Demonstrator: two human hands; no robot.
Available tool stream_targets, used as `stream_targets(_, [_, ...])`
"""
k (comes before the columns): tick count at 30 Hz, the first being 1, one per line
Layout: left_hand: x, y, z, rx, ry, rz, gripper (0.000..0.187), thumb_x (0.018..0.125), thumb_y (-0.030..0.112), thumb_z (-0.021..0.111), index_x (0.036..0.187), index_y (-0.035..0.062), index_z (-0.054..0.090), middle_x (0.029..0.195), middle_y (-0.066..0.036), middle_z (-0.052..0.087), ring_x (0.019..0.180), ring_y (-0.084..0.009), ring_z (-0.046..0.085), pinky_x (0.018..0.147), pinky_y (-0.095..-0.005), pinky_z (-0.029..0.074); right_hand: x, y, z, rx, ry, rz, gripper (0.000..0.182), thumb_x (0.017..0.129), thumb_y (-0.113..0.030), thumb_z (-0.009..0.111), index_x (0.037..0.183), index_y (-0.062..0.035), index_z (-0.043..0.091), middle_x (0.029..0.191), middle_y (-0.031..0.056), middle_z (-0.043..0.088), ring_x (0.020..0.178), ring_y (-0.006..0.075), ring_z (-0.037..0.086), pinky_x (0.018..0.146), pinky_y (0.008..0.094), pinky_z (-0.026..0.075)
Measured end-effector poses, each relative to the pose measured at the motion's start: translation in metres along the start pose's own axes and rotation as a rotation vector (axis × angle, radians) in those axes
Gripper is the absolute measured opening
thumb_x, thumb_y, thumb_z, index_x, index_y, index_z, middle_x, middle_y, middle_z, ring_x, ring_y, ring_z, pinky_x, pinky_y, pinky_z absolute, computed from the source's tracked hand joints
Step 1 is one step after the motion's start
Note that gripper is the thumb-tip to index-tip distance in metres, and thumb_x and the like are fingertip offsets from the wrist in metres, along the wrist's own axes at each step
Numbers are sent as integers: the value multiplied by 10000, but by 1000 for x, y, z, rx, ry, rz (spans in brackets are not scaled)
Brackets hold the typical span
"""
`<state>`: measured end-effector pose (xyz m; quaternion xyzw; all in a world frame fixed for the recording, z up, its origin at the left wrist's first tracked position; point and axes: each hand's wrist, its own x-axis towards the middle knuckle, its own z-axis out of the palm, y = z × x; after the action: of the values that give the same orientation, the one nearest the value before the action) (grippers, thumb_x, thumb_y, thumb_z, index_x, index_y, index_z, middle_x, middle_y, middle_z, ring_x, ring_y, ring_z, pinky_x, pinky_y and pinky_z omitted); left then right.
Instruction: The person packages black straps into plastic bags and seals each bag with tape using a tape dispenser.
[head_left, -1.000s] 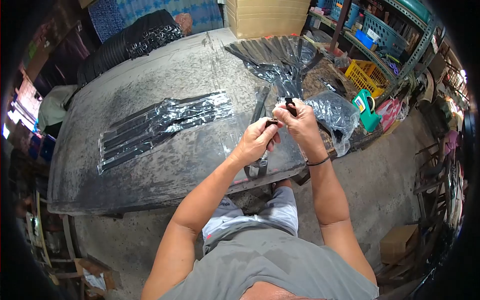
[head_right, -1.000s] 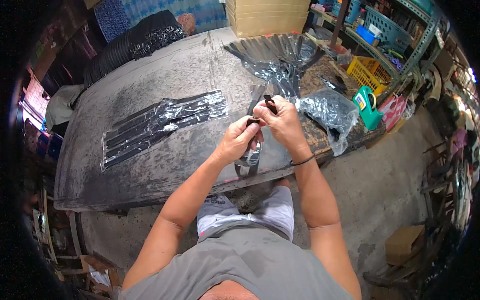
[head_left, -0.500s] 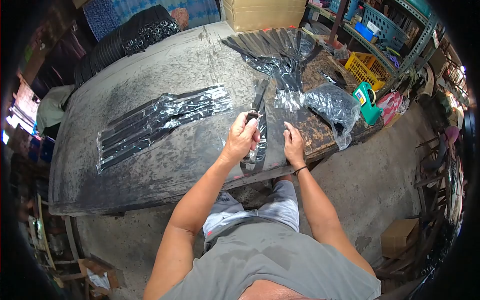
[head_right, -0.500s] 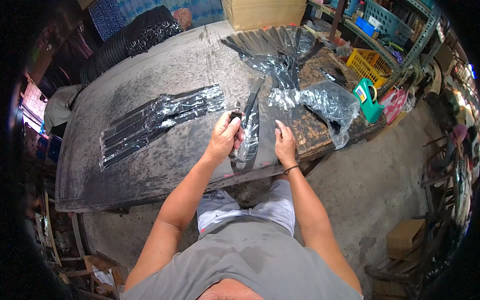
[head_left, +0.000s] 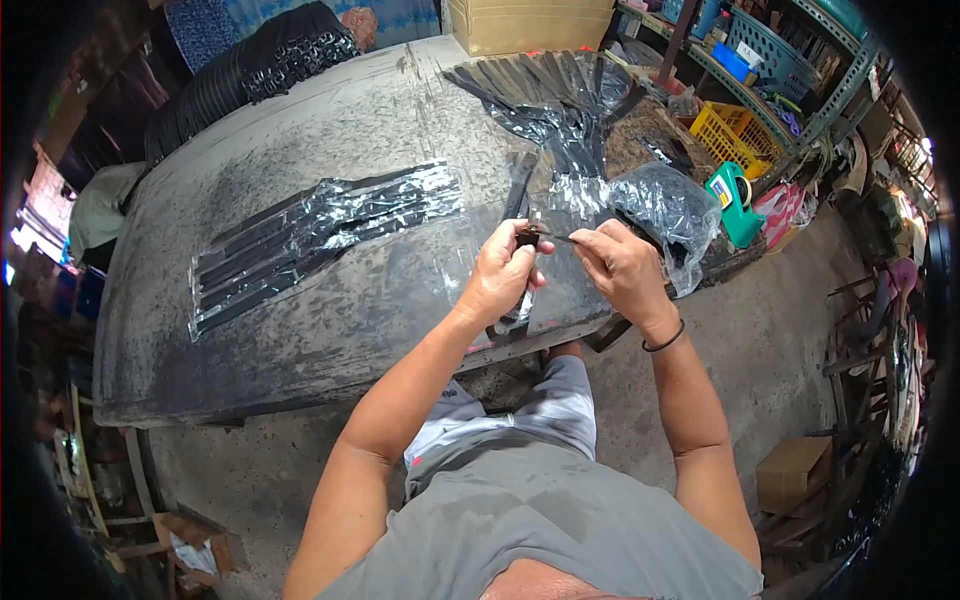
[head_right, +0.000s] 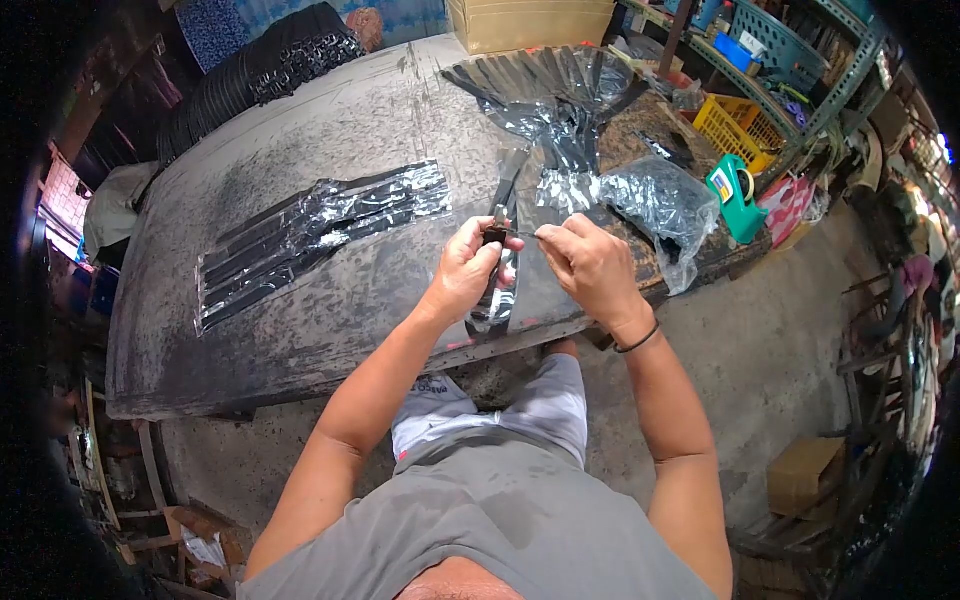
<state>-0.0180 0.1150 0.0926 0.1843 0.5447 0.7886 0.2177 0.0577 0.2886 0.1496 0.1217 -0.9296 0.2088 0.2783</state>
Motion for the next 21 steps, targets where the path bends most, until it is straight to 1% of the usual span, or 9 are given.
stream_targets(3, [1,2,5,255,21,56,293,904,45,445,1190,0,489,911,-72,653,590,-96,583,543,-247,494,4,-4,-5,-84,9,-96,104,799,-100,665,902,-112,659,729,59,545,666,257,606,554,373,485])
stream_targets(6, [0,2,11,368,80,62,312,893,56,472,1200,6,499,832,-59,661,590,-103,584,555,-256,497,7,-9,-8,-192,7,-112,50,800,-110,646,846,-112,627,724,57,528,667,245,606,553,370,493])
stream_targets(10, [-1,-5,12,481,103,154,322,914,74,509,1232,22,506,841,-58,670,594,-69,565,534,-225,462,9,-14,-11,-238,-46,-130,42,810,-127,625,801,-106,589,727,58,525,672,246,610,548,374,498])
stream_targets(12, [0,-12,15,632,129,282,293,906,78,535,1193,23,537,818,-82,685,663,-101,616,595,-262,495,9,-15,-9,-308,-148,-136,90,813,-125,612,758,-83,556,746,69,549,669,255,626,538,383,501])
stream_targets(13, [-2,-12,17,740,120,229,279,897,78,551,1173,38,552,824,-116,687,744,-141,659,667,-297,516,10,-16,-7,-293,-154,-150,90,813,-125,612,758,-83,556,746,69,549,669,255,626,538,383,501])
stream_targets(14, [-4,-13,20,705,88,271,280,887,82,563,1164,44,552,848,-143,684,769,-199,681,687,-314,516,11,-18,-5,-310,-202,-132,92,814,-123,608,773,-73,543,756,85,560,664,277,628,535,395,501])
stream_targets(16, [-5,-18,25,778,86,302,271,879,95,576,1143,36,555,864,-167,677,801,-270,684,705,-333,516,12,-20,-1,-318,-253,-124,98,814,-121,603,788,-63,530,765,102,571,658,299,630,533,407,500])
stream_targets(19, [-6,-16,21,721,76,260,251,873,100,577,1112,24,557,871,-183,668,802,-312,672,702,-345,513,15,-20,-2,-119,-217,-114,167,822,-104,606,895,-35,471,771,155,578,677,377,603,558,449,481])
stream_targets(21, [-4,-17,14,705,89,210,188,872,95,553,1038,7,565,786,-131,664,705,-223,667,634,-329,509,14,-20,-10,-62,-225,-116,158,824,-98,609,882,-38,474,765,152,573,685,367,599,570,447,470])
